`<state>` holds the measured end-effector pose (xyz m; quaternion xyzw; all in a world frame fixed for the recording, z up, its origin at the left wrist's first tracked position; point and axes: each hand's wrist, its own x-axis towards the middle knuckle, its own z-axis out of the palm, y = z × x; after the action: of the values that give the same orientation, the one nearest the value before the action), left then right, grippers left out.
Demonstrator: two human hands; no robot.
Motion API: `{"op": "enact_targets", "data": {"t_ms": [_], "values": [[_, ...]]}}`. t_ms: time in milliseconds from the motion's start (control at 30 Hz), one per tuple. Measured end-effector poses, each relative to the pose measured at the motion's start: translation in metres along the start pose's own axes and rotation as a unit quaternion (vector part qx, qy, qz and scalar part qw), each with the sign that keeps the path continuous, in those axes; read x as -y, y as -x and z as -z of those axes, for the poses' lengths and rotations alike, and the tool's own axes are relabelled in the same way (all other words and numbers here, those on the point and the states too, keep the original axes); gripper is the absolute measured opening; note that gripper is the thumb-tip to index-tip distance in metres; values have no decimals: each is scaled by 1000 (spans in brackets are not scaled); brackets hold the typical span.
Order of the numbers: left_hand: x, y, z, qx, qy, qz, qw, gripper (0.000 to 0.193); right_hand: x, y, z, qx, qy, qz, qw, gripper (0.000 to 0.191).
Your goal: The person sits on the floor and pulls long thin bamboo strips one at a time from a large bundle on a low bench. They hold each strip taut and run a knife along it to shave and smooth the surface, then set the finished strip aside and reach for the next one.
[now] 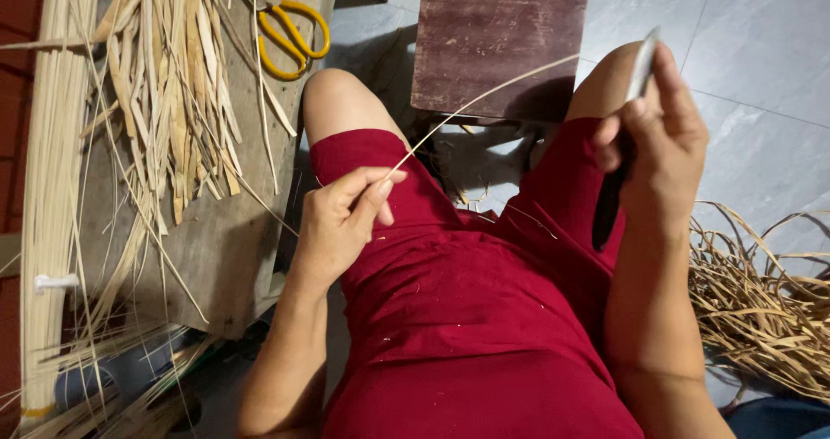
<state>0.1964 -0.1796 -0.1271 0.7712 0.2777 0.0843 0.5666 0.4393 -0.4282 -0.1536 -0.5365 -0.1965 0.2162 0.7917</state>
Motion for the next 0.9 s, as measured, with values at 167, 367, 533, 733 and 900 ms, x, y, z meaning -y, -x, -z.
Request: {"op": "enact_targets", "data": {"t_ms": [167, 367, 533, 733, 900], "values": [[6, -12, -21, 80, 114, -17, 990, 26, -9, 32, -53, 132, 104, -242, 955, 50], [12, -4, -20, 109, 95, -32, 989, 26, -20, 16, -70, 116, 38, -209, 970, 39], [16, 0, -4, 101, 96, 15, 990, 23, -11, 7, -59, 95, -3, -169, 981, 35], [11, -2, -15, 79, 40, -27, 996, 21, -37, 22, -71, 139, 15, -231, 963, 31], [3, 1, -8, 71, 25, -40, 996, 21, -22, -12, -42, 39, -34, -137, 989, 24]]}}
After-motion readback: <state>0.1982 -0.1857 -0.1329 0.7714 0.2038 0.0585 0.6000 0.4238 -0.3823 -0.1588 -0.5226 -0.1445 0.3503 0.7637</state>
